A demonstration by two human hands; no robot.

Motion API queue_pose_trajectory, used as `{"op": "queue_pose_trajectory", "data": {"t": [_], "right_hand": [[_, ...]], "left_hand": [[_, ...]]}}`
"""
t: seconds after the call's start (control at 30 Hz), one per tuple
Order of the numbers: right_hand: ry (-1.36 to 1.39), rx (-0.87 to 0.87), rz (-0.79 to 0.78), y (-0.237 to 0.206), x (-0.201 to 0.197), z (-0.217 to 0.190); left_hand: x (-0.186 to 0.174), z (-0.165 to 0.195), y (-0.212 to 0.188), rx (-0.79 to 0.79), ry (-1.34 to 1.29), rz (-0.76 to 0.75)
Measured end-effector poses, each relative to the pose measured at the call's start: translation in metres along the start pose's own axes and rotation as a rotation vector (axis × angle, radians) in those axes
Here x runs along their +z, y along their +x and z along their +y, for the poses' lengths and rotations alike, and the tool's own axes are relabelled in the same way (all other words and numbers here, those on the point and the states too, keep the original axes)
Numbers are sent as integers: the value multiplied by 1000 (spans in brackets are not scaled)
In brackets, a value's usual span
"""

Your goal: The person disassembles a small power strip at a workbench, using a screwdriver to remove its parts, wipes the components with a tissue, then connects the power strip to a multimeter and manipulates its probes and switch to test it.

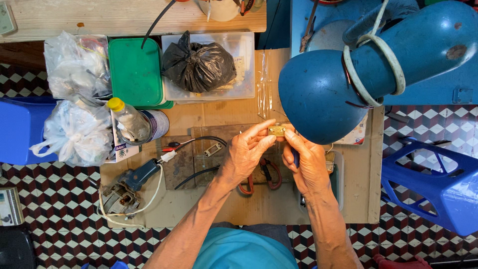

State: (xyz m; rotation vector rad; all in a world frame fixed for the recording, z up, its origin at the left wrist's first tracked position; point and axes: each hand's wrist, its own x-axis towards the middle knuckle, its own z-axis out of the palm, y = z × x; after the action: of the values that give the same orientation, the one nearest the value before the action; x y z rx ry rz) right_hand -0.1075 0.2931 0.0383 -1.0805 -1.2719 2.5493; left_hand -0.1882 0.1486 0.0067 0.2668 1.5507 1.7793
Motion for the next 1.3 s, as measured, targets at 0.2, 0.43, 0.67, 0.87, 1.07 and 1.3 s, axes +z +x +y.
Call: {"op": "queue_pose_trajectory", "data": {"t": [0.2, 0.43, 0.67, 0.87, 1.07, 1.3], "right_hand": [[-14, 10, 14, 0, -2, 2], [-7, 1, -17, 3, -10, 9], [29, 0, -16, 1, -8, 8], [29, 10, -27, -2, -3, 3], [-58, 31, -23, -4, 0, 1], [-7, 41, -51, -1, -7, 7]], "left_hand": [[0, 1, 0, 5, 13, -5], [0, 6, -1, 16, 84, 0], [4, 10, -4, 21, 61, -8], [3, 10, -4, 39, 108, -2], [0, 9, -6, 69, 64, -35], [1, 16, -9, 135, 272, 23]]}}
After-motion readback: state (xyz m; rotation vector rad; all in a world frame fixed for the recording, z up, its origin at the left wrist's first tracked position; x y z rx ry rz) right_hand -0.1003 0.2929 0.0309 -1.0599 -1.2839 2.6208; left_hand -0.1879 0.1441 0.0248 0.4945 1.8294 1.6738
